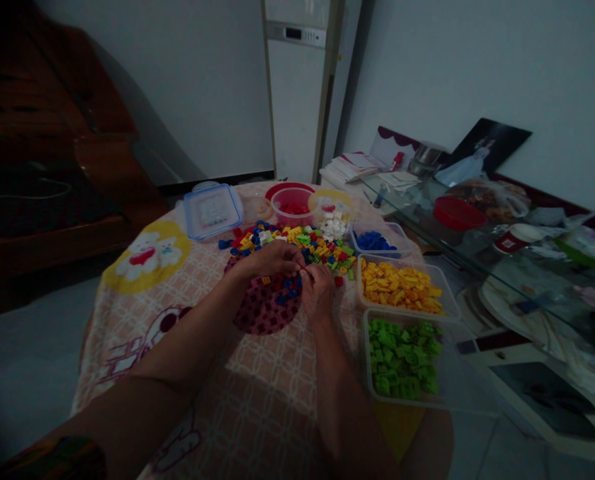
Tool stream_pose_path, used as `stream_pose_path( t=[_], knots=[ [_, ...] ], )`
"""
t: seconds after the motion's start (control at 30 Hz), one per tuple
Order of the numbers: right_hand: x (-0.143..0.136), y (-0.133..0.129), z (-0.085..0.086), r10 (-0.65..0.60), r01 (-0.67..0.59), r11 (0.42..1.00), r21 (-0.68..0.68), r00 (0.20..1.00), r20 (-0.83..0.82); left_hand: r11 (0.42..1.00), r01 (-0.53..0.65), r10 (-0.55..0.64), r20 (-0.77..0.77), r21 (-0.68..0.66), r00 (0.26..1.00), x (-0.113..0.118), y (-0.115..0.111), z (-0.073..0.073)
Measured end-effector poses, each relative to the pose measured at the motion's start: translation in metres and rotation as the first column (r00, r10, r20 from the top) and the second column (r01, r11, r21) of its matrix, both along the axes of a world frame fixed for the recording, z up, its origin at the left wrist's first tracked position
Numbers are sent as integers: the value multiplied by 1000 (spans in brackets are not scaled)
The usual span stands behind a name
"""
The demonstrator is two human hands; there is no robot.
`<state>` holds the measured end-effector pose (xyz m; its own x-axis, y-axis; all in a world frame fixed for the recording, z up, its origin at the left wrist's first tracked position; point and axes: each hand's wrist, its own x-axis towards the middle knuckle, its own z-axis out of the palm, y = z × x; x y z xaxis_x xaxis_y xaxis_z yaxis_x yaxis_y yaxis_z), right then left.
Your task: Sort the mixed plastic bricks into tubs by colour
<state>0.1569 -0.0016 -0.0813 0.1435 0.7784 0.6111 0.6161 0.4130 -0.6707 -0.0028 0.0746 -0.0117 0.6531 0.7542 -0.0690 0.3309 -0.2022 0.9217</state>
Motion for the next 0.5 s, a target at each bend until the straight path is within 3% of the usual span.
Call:
stream_pose_path(
  t=[0.17,0.37,0.5],
  knots=[
    [2,-2,3,-36,36,999,-26,999,-16,1000,22,-22,67,3,997,2,1,-2],
    [7,-5,7,-31,30,999,-15,994,-104,983,73,-31,243,-168,969,8,4,-11],
    [7,-5,8,-13,13,1000,-5,996,-91,994,57,-33,230,-96,973,9,1,-8]
  ],
)
